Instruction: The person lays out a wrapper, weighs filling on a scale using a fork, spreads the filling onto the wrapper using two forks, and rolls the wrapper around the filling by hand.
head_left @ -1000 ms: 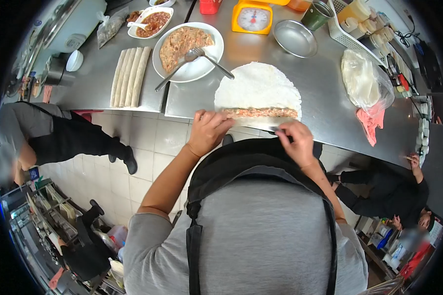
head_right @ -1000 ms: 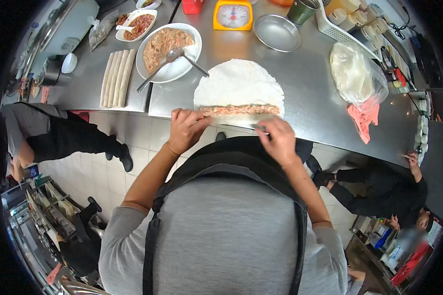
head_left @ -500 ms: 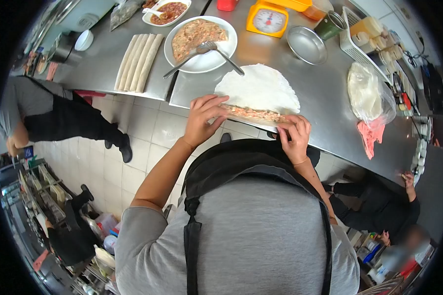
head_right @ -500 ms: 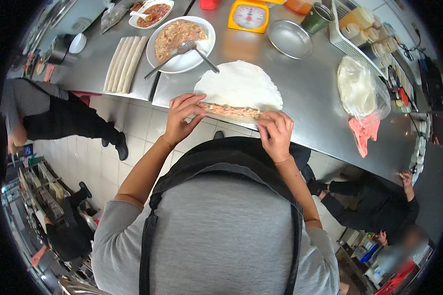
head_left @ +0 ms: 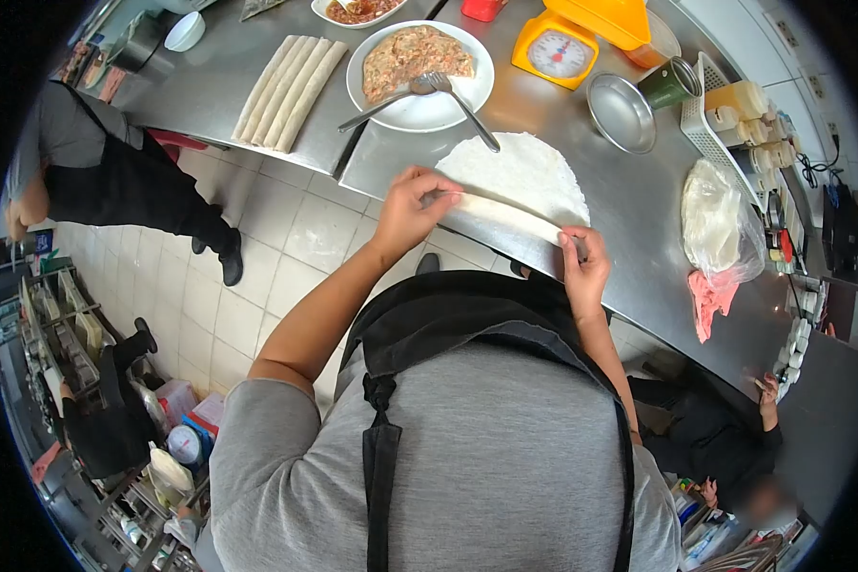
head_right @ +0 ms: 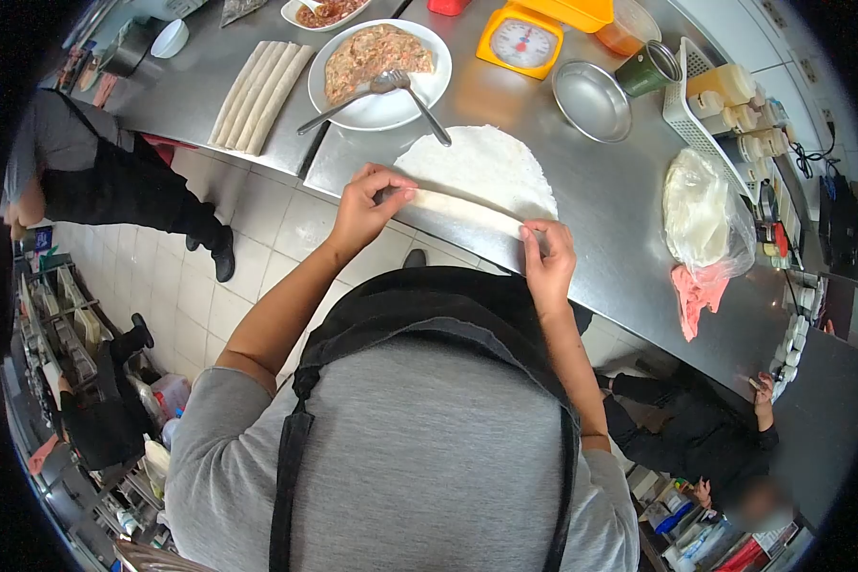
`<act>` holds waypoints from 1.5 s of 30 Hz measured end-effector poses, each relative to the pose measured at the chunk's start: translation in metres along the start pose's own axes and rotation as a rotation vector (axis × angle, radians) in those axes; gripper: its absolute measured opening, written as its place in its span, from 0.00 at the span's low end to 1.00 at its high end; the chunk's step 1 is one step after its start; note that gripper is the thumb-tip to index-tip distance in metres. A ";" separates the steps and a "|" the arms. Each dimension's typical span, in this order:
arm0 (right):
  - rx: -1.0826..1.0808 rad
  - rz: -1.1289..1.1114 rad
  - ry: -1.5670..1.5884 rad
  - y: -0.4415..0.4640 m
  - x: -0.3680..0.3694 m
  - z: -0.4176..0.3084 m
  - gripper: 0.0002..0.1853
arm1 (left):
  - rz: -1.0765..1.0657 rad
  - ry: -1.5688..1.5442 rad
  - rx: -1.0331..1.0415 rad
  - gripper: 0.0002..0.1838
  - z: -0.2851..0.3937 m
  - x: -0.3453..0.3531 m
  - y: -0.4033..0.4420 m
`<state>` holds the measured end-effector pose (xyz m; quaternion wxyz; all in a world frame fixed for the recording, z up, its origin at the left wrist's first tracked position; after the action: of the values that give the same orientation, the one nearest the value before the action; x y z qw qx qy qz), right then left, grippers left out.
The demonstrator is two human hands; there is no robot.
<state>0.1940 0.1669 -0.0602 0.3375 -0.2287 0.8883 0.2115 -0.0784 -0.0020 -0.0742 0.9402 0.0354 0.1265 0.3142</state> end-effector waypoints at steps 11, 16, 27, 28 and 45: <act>0.164 -0.127 -0.100 0.039 0.009 0.017 0.07 | 0.029 0.215 -0.117 0.06 -0.005 0.013 0.044; 0.150 -0.176 -0.244 0.046 0.011 0.014 0.07 | 0.056 0.370 0.005 0.07 0.006 0.017 0.042; -0.460 -0.505 -0.250 0.081 0.053 -0.060 0.33 | -0.294 0.402 0.540 0.18 0.050 0.041 0.013; -0.457 -0.526 -0.261 0.083 0.057 -0.059 0.34 | -0.303 0.420 0.511 0.20 0.046 0.042 0.013; -0.195 -0.728 -0.133 0.099 0.069 -0.042 0.35 | -0.446 0.465 0.400 0.19 0.045 0.056 0.024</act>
<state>0.0729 0.2063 -0.0579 0.4242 -0.5460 0.7007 0.1759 -0.0376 0.0510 -0.0394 0.9062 0.1175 0.4001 0.0704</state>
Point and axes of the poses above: each hand's wrist, its own y-axis towards the middle knuckle, its own x-axis out of the palm, z = x × y, the point moved 7 cm from there along y, towards the middle knuckle, and after that the axes turned 10 degrees about -y, right-handed, at the moved point
